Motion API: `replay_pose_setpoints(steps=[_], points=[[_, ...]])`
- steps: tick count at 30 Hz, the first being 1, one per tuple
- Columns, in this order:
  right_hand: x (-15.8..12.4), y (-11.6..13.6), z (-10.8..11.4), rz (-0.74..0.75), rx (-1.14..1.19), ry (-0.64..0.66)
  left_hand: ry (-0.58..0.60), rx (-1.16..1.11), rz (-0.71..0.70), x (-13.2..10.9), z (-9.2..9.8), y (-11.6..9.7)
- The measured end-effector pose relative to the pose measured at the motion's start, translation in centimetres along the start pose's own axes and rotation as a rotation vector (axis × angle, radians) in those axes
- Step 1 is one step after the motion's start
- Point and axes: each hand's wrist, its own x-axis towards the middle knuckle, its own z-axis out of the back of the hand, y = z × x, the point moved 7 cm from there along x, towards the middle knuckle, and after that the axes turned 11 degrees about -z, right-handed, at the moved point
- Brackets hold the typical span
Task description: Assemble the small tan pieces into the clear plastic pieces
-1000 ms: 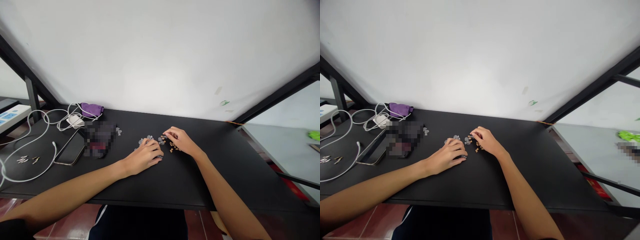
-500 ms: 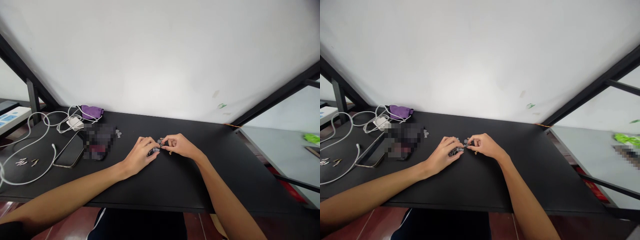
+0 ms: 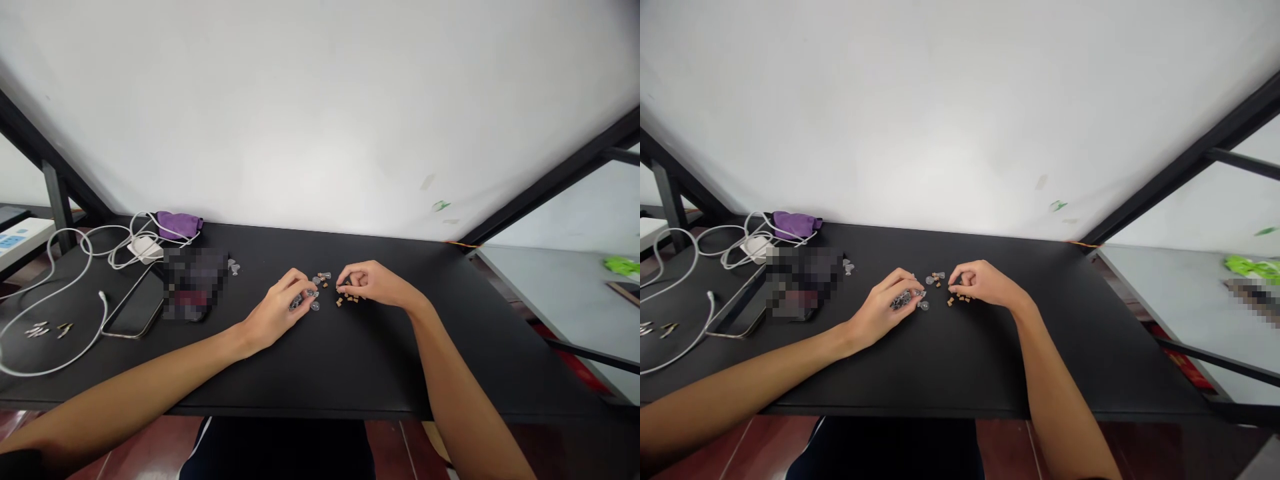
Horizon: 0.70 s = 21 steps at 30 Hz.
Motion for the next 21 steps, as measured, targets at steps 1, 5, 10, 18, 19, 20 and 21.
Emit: replay_pose_setpoints(steps=[1, 5, 10, 18, 19, 20, 21], points=[[0.1, 0.0, 0.0, 0.006, -0.006, -0.019, -0.005, 0.005, -0.003, 0.0, 0.0, 0.0], [0.6, 0.4, -0.8, 0.033, -0.046, -0.088, 0.015, -0.004, 0.003, 0.0, -0.1, 0.0], [1.1, 0.7, -1.4, 0.053, -0.137, -0.123, 0.076, -0.031, 0.023, 0.1, -0.3, -0.2], [1.1, 1.0, -1.7, 0.082, -0.174, -0.124, 0.088, -0.013, 0.036, 0.1, -0.3, -0.2], [1.1, 1.1, -1.7, 0.083, -0.176, -0.125, 0.09, -0.008, 0.038, 0.1, -0.3, -0.3], [1.1, 1.1, -1.7, 0.082, -0.178, -0.125, 0.093, -0.003, 0.039, 0.1, -0.3, -0.3], [1.1, 1.1, -1.7, 0.08, -0.177, -0.122, 0.095, 0.002, 0.041, 0.1, -0.3, -0.3]])
